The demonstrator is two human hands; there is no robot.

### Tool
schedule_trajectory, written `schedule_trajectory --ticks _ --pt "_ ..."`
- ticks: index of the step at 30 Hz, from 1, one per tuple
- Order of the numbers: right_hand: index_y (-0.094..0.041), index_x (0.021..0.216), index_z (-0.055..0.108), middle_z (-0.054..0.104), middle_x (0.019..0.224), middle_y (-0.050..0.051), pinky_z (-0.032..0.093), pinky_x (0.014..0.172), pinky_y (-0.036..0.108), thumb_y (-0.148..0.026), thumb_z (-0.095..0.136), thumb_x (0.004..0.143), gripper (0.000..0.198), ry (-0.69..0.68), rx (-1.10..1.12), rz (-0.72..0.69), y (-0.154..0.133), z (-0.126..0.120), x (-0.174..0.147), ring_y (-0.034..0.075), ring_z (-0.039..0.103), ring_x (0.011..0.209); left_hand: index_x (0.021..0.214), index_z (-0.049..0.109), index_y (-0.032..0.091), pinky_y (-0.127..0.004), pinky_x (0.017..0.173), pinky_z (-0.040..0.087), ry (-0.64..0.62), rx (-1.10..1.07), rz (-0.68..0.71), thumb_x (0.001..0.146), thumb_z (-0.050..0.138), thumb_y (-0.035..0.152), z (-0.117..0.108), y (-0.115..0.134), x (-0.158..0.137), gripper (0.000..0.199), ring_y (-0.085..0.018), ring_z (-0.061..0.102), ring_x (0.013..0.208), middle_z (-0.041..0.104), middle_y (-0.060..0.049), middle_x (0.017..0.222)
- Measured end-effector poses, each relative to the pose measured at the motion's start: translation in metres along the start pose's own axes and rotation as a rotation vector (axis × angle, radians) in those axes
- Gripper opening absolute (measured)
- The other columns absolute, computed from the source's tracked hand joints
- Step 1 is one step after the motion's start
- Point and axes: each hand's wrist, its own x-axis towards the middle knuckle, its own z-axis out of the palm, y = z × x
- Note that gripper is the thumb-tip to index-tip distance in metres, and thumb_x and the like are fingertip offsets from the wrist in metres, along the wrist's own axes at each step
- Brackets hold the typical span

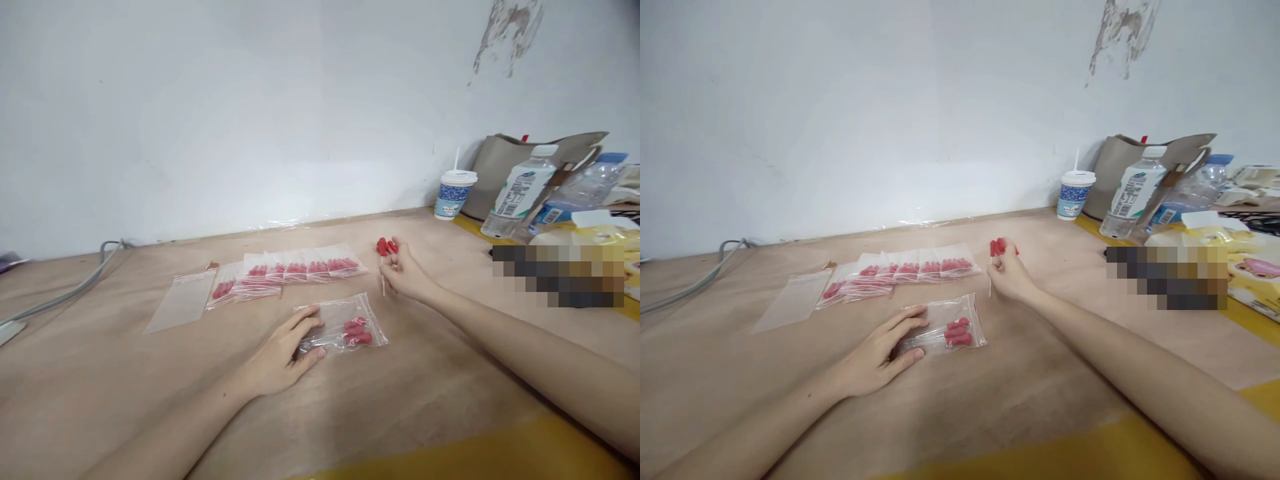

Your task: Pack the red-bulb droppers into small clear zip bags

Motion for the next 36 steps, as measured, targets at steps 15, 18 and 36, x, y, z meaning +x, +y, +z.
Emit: schedule_trajectory --ticks 15,18,36 --pt "-0.024 0.091 0.037 0.058 0.073 0.000 0.055 0.075 0.035 -0.028 0.044 0.086 0.009 -0.090 0.778 0.305 -0.009 0.015 -0.052 0.014 0.065 0.067 0.123 0.045 0.024 -0.042 0.101 0.037 -0.012 0.038 0.009 0.089 0.047 0.033 -0.001 -0.001 0.001 0.035 -0.024 0.038 0.125 0.036 -0.008 0.139" --pt "-0.019 0.081 0.051 0.061 0.077 0.003 0.053 0.071 0.028 -0.028 0.052 0.082 0.009 -0.162 0.751 0.315 -0.002 0.012 -0.049 0.010 0.061 0.064 0.124 0.045 0.024 -0.041 0.102 0.036 -0.009 0.049 0.015 0.089 0.046 0.032 -0.001 0.000 0.001 0.035 -0.024 0.038 0.125 0.036 -0.007 0.139" --pt "-0.020 0.083 0.044 0.063 0.073 -0.002 0.044 0.053 0.021 -0.024 0.067 0.062 0.032 -0.308 0.501 0.131 -0.009 0.020 -0.052 0.009 0.058 0.058 0.132 0.034 0.022 -0.042 0.101 0.037 0.001 0.069 0.034 0.089 0.047 0.034 -0.003 0.001 0.002 0.046 -0.024 0.040 0.123 0.044 -0.008 0.133"
